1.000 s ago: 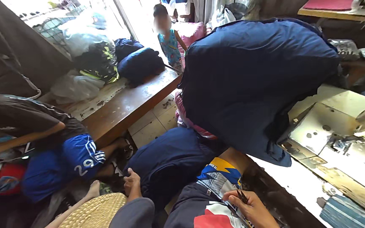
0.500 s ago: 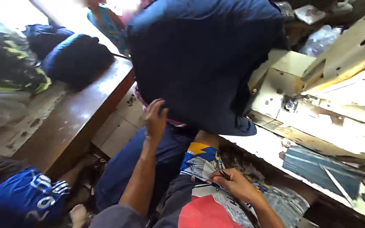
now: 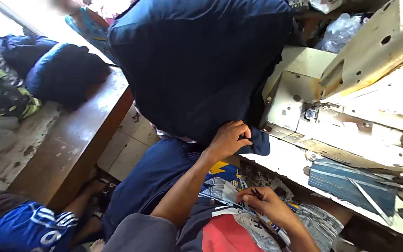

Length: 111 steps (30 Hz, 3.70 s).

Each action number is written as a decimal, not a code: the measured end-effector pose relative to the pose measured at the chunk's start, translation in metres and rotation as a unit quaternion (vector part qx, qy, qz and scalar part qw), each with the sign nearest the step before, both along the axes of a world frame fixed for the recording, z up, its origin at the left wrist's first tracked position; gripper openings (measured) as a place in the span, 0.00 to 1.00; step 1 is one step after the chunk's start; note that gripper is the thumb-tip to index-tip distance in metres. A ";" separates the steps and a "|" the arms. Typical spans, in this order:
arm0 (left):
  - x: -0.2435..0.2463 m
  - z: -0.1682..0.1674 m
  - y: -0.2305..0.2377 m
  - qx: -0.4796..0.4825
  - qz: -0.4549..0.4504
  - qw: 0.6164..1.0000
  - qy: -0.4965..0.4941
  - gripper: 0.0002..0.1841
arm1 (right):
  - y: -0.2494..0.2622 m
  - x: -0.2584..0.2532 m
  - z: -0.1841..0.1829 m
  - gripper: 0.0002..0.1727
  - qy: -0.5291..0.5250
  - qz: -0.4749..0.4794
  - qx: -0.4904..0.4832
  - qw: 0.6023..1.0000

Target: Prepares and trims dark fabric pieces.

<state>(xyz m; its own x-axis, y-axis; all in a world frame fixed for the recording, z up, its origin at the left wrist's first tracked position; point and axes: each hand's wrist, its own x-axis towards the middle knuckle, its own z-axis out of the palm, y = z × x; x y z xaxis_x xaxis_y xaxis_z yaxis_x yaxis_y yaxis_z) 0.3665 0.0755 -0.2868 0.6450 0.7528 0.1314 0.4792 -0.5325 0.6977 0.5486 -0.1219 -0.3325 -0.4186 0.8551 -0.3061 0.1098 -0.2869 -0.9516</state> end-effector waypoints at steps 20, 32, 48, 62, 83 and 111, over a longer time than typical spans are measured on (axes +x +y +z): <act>-0.013 0.048 -0.055 0.049 -0.057 0.985 -0.155 0.08 | 0.075 -0.016 0.068 0.04 0.063 -0.300 0.173 0.936; -0.019 0.017 -0.070 0.165 0.063 0.978 -0.109 0.14 | 0.073 -0.032 0.069 0.07 0.081 -0.345 0.203 0.913; -0.023 0.020 -0.059 0.121 0.074 0.970 -0.200 0.05 | 0.074 -0.050 0.058 0.22 0.020 -0.303 0.239 0.922; -0.058 0.105 -0.035 0.127 0.119 0.979 -0.109 0.05 | 0.085 -0.043 0.071 0.11 -0.089 -0.308 0.339 0.884; -0.039 0.120 -0.024 0.124 0.111 0.940 -0.297 0.11 | 0.098 -0.073 0.067 0.06 0.187 -0.291 0.157 0.925; -0.040 0.145 -0.016 0.265 0.125 0.927 -0.235 0.05 | 0.112 -0.088 0.053 0.09 -0.116 -0.350 0.325 0.871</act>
